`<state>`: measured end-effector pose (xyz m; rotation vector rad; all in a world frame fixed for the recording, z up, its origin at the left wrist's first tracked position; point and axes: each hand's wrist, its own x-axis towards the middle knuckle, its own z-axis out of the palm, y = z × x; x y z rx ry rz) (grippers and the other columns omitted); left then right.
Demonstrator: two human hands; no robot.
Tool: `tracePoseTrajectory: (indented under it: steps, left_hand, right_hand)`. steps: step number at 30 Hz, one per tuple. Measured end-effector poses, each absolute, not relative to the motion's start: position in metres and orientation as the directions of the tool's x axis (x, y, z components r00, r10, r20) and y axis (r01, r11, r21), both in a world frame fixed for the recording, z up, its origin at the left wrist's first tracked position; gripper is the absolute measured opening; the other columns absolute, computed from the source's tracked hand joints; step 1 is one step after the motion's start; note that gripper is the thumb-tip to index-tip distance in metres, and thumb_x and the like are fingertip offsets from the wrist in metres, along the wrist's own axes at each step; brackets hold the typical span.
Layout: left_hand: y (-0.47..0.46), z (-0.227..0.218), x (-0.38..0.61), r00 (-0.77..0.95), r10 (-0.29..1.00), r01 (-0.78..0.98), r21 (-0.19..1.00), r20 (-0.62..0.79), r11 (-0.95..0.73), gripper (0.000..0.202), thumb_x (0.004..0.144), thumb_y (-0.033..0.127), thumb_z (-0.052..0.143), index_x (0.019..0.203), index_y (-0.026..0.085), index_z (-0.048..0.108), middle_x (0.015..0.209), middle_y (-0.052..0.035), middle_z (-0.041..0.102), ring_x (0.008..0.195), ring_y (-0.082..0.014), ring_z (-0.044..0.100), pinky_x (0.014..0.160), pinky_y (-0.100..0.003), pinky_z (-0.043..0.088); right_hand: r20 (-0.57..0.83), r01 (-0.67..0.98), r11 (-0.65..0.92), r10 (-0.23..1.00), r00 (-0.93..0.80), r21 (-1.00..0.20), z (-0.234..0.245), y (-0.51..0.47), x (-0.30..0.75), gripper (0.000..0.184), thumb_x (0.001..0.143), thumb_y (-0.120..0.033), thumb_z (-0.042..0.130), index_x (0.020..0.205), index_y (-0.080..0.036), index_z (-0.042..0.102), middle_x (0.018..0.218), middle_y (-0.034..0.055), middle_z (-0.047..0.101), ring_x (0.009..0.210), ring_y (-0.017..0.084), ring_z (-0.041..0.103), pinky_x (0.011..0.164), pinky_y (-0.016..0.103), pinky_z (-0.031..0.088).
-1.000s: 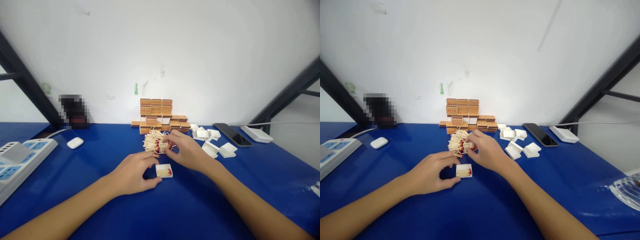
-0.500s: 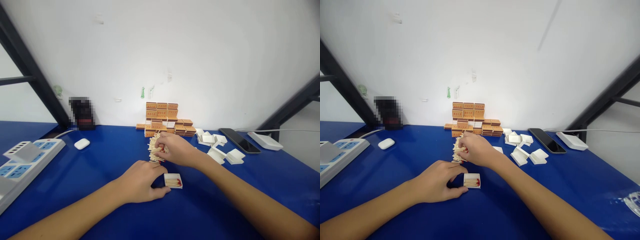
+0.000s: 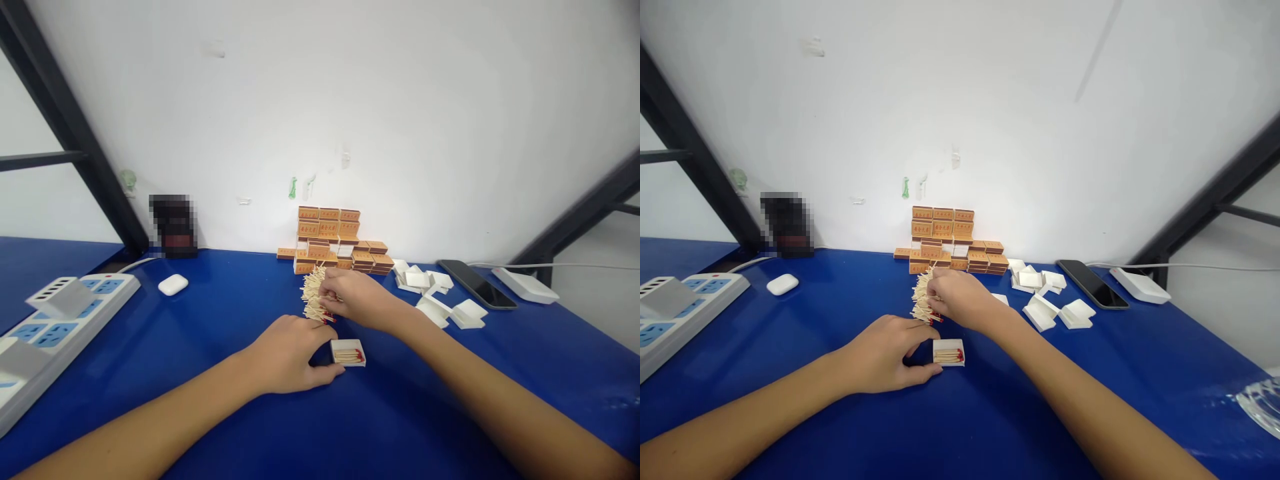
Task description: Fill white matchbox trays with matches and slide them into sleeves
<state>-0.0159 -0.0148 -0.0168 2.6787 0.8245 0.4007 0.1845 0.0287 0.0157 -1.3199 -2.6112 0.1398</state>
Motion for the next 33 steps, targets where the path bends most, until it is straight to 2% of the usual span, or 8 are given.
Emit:
tracePoseTrajectory:
  steps: [5,8,13,16,21,23,26,33]
  left_hand:
    - [-0.014,-0.016,-0.016,0.77,0.607,0.51,0.381,0.196,-0.771,0.023,0.09,0.043,0.069,0.096,0.02,0.071,0.077,-0.0002,0.07,0.064,-0.0175,0.064,0.059,-0.028,0.039]
    - [-0.013,-0.016,-0.016,0.749,0.629,0.531,0.379,0.207,-0.758,0.023,0.09,0.043,0.068,0.097,0.02,0.071,0.074,0.0003,0.068,0.062,-0.0169,0.061,0.058,-0.028,0.037]
    - [-0.01,-0.018,-0.016,0.733,0.644,0.549,0.369,0.22,-0.75,0.026,0.09,0.046,0.068,0.096,0.021,0.071,0.067,0.0011,0.063,0.058,-0.0162,0.058,0.055,-0.028,0.035]
    - [-0.009,-0.017,-0.017,0.724,0.651,0.546,0.387,0.228,-0.743,0.024,0.09,0.044,0.07,0.097,0.021,0.072,0.063,0.0023,0.061,0.056,-0.0153,0.057,0.055,-0.028,0.035]
    - [-0.007,-0.016,-0.017,0.72,0.66,0.549,0.407,0.214,-0.73,0.026,0.089,0.045,0.071,0.101,0.022,0.073,0.061,0.0037,0.059,0.053,-0.0141,0.055,0.053,-0.027,0.034]
    - [-0.007,-0.016,-0.017,0.715,0.668,0.555,0.413,0.206,-0.722,0.025,0.088,0.046,0.071,0.091,0.02,0.072,0.06,0.0032,0.058,0.054,-0.0142,0.054,0.052,-0.027,0.033]
    - [-0.006,-0.016,-0.016,0.717,0.669,0.55,0.429,0.197,-0.716,0.025,0.087,0.045,0.072,0.082,0.02,0.067,0.061,0.0033,0.059,0.055,-0.0139,0.053,0.053,-0.027,0.033]
    - [-0.006,-0.015,-0.016,0.725,0.668,0.557,0.427,0.169,-0.712,0.024,0.089,0.045,0.069,0.087,0.021,0.068,0.063,0.0036,0.059,0.056,-0.0135,0.054,0.054,-0.027,0.034]
  right_hand:
    - [0.232,0.769,0.586,0.81,-0.539,-0.256,0.014,0.03,0.198,0.007,0.089,-0.013,0.067,0.083,-0.016,0.067,0.086,0.0036,0.061,0.073,0.014,0.054,0.065,0.027,0.038]
    - [0.314,0.714,0.574,0.819,-0.481,-0.402,0.015,0.031,0.209,0.007,0.09,-0.021,0.067,0.085,-0.018,0.069,0.081,0.0017,0.06,0.07,0.014,0.053,0.064,0.028,0.04]
    - [0.335,0.628,0.493,0.87,-0.361,-0.602,0.026,0.028,0.219,0.014,0.09,-0.032,0.069,0.086,-0.019,0.074,0.079,0.0017,0.06,0.067,0.014,0.052,0.061,0.028,0.042]
    - [0.31,0.585,0.477,0.877,-0.368,-0.655,0.034,0.018,0.22,0.017,0.091,-0.035,0.069,0.087,-0.02,0.074,0.079,0.0014,0.06,0.068,0.014,0.051,0.06,0.028,0.042]
    - [0.156,0.543,0.417,0.873,-0.462,-0.729,0.031,-0.011,0.215,0.019,0.094,-0.038,0.068,0.087,-0.022,0.072,0.079,0.0006,0.061,0.069,0.014,0.053,0.06,0.028,0.043]
    - [0.133,0.529,0.418,0.859,-0.494,-0.739,0.025,-0.019,0.213,0.017,0.095,-0.037,0.067,0.089,-0.022,0.072,0.077,-0.0004,0.061,0.068,0.013,0.052,0.061,0.028,0.043]
    - [0.128,0.556,0.478,0.824,-0.553,-0.68,0.016,-0.021,0.21,0.013,0.095,-0.032,0.067,0.088,-0.022,0.073,0.074,-0.0011,0.061,0.069,0.014,0.051,0.062,0.027,0.042]
    - [0.046,0.672,0.516,0.81,-0.585,-0.532,0.009,-0.023,0.211,0.003,0.092,-0.023,0.07,0.091,-0.021,0.072,0.085,0.0012,0.066,0.074,0.015,0.059,0.065,0.028,0.043]
